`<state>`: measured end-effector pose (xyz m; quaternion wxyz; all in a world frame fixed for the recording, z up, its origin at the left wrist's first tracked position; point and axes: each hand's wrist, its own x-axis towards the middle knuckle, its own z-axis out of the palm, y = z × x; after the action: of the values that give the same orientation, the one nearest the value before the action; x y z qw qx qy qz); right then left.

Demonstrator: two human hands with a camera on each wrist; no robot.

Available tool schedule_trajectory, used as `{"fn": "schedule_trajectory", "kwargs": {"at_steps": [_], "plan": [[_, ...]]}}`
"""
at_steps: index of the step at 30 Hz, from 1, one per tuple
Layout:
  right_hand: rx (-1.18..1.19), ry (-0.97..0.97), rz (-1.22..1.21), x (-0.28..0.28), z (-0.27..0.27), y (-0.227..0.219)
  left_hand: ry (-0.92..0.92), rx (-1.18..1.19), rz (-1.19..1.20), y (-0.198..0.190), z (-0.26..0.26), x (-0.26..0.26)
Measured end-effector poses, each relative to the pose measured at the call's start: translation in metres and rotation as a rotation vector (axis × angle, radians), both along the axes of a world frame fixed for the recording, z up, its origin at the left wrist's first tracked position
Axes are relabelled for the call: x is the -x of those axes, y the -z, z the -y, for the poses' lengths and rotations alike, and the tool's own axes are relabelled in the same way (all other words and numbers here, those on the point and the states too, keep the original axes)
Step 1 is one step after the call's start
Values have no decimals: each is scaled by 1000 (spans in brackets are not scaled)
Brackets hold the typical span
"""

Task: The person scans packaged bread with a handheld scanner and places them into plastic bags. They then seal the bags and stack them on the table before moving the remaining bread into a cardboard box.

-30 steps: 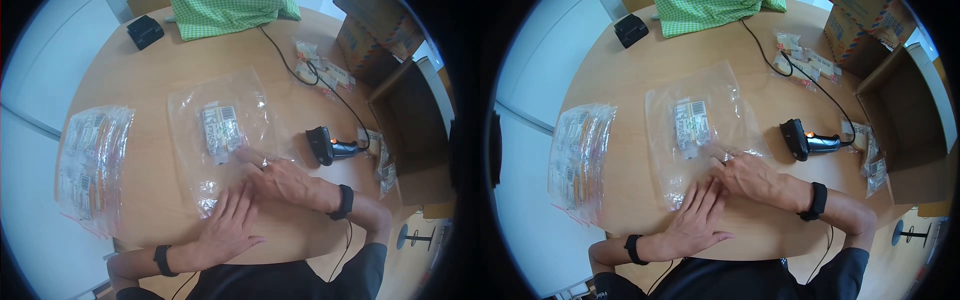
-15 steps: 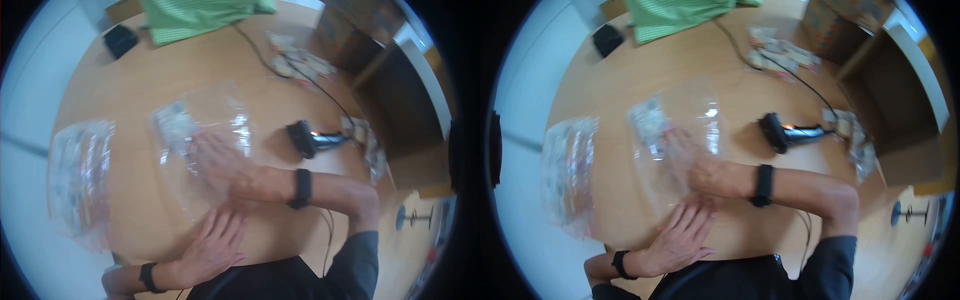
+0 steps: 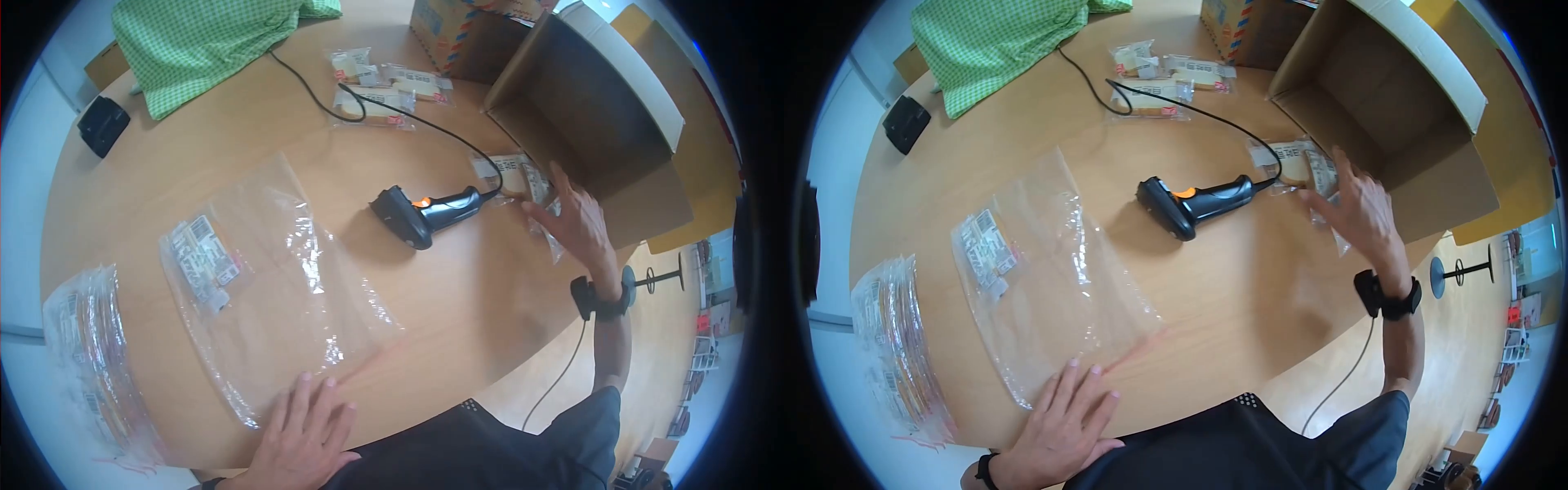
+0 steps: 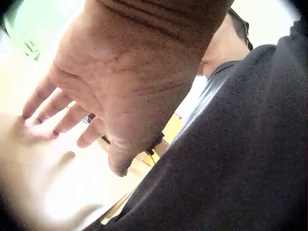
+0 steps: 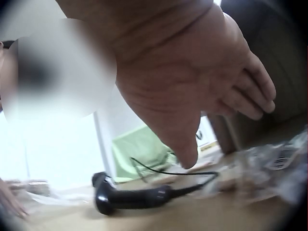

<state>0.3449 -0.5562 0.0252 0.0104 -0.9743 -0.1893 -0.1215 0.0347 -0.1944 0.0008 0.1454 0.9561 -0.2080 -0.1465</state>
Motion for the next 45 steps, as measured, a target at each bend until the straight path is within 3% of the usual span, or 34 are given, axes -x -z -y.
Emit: {"fn": "schedule_trajectory", "kwargs": {"at_steps": [2,3,9,14,16,17,18,19,20,22,23,25,27,28,30,31,35,36,38,40,45], "plan": [[-31,358,-437,-18,2,6,3,41,-16,-2,1,3],[-31,342,-440,-22,6,17,23,55,-29,0,1,4],[-99,1,-290,7,45,48,104,105,-24,-17,-5,-12],[-65,157,-57,28,55,67,83,346,-61,-61,-22,-47],[-32,179,69,49,68,64,-61,648,-82,-58,-29,-56],[0,206,199,52,68,56,-65,645,-73,-56,-30,-63],[-2,201,203,54,61,46,-204,845,-243,-54,-28,-69],[3,68,401,64,43,29,-341,1042,-420,-52,-25,-76],[9,-59,595,76,22,11,-337,1039,-423,-45,-21,-84],[62,-285,654,99,-32,-22,-406,1599,-712,-29,-10,-101],[85,-378,646,109,-51,-28,-396,1594,-720,-25,-2,-110],[-37,-814,703,107,-88,-18,-595,1927,-892,-19,13,-123],[-43,-1184,690,107,-123,-13,-614,1837,-822,-22,11,-133],[-50,-1190,697,109,-135,-12,-629,1743,-749,-23,8,-138],[4,-1256,410,112,-149,-5,-631,1730,-618,-16,-1,-146],[-202,-1217,272,112,-144,1,-627,1660,-558,-16,-10,-151],[-155,-780,249,65,-114,-1,-638,1515,-397,-11,-49,-162],[-152,-791,249,53,-112,5,-636,1447,-356,-11,-55,-163],[-81,-667,27,32,-109,14,-721,1484,-337,-14,-60,-168],[-65,-707,-69,14,-109,34,-685,1630,-459,-3,-75,-176],[-80,-702,-212,-5,-125,55,-783,1845,-142,11,-71,-181]]}}
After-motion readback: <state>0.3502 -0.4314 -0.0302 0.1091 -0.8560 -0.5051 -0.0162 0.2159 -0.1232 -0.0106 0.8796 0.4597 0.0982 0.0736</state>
